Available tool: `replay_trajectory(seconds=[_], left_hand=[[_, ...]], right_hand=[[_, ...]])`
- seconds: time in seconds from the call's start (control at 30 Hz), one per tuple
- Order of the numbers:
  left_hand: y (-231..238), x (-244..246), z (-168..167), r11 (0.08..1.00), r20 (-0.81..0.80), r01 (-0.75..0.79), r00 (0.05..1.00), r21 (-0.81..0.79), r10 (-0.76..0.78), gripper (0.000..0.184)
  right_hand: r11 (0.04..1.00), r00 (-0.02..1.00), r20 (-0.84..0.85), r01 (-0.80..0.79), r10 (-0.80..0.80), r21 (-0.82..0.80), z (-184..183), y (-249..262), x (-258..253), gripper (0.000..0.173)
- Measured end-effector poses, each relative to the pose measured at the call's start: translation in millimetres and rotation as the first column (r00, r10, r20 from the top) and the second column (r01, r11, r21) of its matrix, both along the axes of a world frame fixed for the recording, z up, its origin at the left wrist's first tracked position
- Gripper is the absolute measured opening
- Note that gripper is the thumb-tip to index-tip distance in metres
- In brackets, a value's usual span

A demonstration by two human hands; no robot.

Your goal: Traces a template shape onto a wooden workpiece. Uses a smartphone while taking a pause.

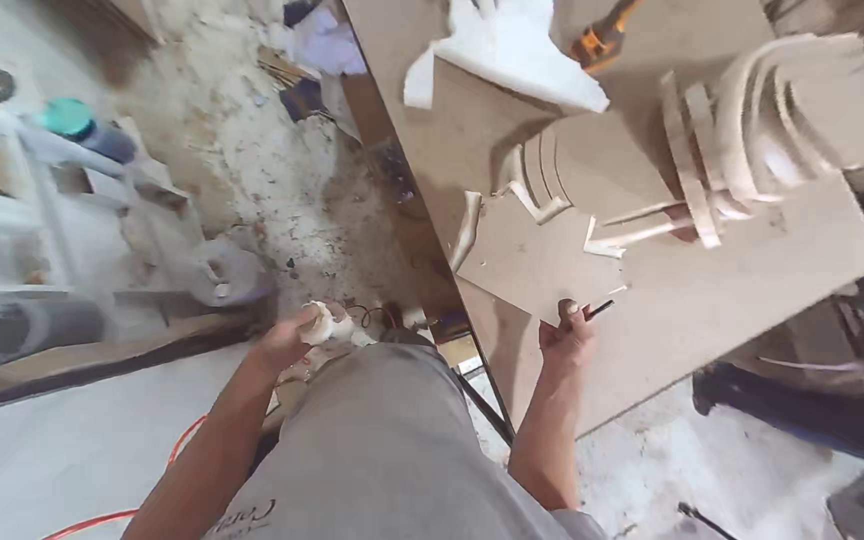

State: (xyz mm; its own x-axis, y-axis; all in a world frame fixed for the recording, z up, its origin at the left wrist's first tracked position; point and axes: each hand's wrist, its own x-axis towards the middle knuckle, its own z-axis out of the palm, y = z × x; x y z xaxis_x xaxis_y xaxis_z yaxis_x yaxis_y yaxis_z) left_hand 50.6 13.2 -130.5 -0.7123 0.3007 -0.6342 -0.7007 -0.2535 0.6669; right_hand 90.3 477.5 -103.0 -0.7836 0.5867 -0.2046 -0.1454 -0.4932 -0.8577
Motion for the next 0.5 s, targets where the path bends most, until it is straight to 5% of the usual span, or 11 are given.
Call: replay_trajectory(seconds=[0.3,0.5], left_hand=[[-43,-30,0,0.992,-0.126,-0.046,0.990,0.121,0.061,0.055],[-85,-52,16,0.990,-0.083,-0.126,0.988,0.065,0.132,0.021]], right_hand=[[0.976,0.971,-0.101,-0.217,0.216,-0.002,-3,-64,-120,0.069],[0.919,0.923,0.010,-0.385,0.385,0.085,11,-128,-183,0.041]])
